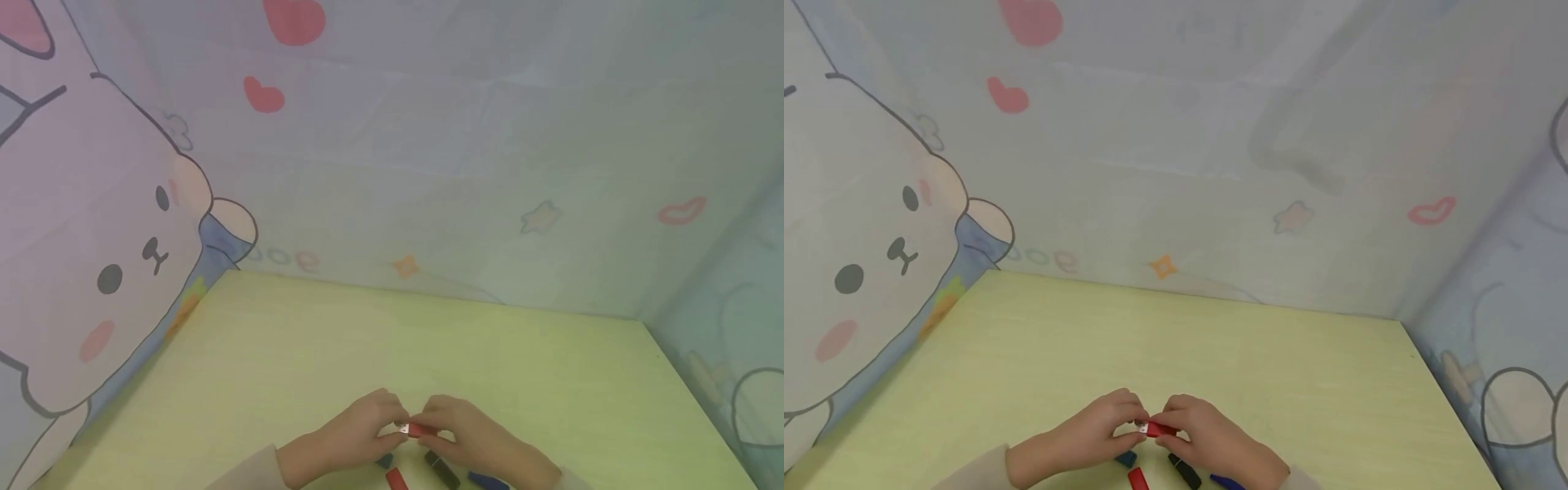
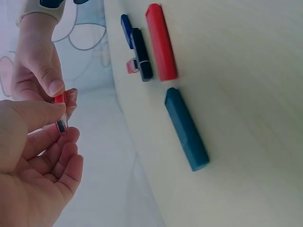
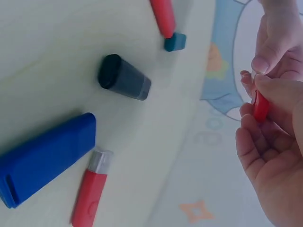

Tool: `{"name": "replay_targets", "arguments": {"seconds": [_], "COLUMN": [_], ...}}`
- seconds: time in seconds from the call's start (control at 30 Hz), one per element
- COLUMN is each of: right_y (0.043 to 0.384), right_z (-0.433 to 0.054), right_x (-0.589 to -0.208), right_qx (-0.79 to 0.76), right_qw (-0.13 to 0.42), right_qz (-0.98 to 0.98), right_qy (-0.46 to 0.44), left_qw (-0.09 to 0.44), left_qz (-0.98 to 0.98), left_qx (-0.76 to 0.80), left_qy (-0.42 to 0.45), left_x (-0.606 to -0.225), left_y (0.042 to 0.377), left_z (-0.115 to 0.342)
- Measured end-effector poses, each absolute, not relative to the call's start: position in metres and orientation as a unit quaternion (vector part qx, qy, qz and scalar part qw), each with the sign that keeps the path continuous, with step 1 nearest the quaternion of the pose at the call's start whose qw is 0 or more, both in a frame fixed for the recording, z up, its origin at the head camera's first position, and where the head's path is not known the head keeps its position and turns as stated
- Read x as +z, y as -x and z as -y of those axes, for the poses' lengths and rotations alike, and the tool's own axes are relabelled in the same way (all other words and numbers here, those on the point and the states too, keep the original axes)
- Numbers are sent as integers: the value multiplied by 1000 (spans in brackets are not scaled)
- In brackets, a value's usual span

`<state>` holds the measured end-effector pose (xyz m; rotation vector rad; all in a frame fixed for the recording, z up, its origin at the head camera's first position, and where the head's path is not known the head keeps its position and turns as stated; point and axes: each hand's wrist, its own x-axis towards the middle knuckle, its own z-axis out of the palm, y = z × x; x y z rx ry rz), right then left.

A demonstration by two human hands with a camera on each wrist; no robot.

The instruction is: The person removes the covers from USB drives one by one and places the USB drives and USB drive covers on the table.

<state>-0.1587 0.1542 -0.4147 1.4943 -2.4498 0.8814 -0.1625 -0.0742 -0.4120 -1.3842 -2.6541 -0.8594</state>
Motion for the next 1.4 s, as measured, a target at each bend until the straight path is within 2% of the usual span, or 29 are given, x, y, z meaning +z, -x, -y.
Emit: {"name": "replay_targets", "arguments": {"seconds": [0.23, 0.47, 0.7, 1.2, 1.4], "right_y": [151, 148, 148, 148, 146], "right_z": [-159, -161, -163, -166, -164], "right_x": [-407, -405, -408, -410, -407], "right_qx": [306, 311, 302, 293, 289], "right_qw": [66, 60, 64, 74, 70], "right_qz": [800, 789, 787, 780, 798], "right_qy": [-512, -526, -534, -548, -524], "left_qw": [20, 55, 24, 36, 30], "left_qz": [833, 804, 801, 785, 791], "left_qx": [-279, -282, -299, -308, -308], "left_qy": [478, 520, 518, 537, 527], "left_x": [-401, -401, -401, -404, -402], "left_y": [157, 156, 156, 158, 159], "left_z": [75, 75, 75, 76, 76]}}
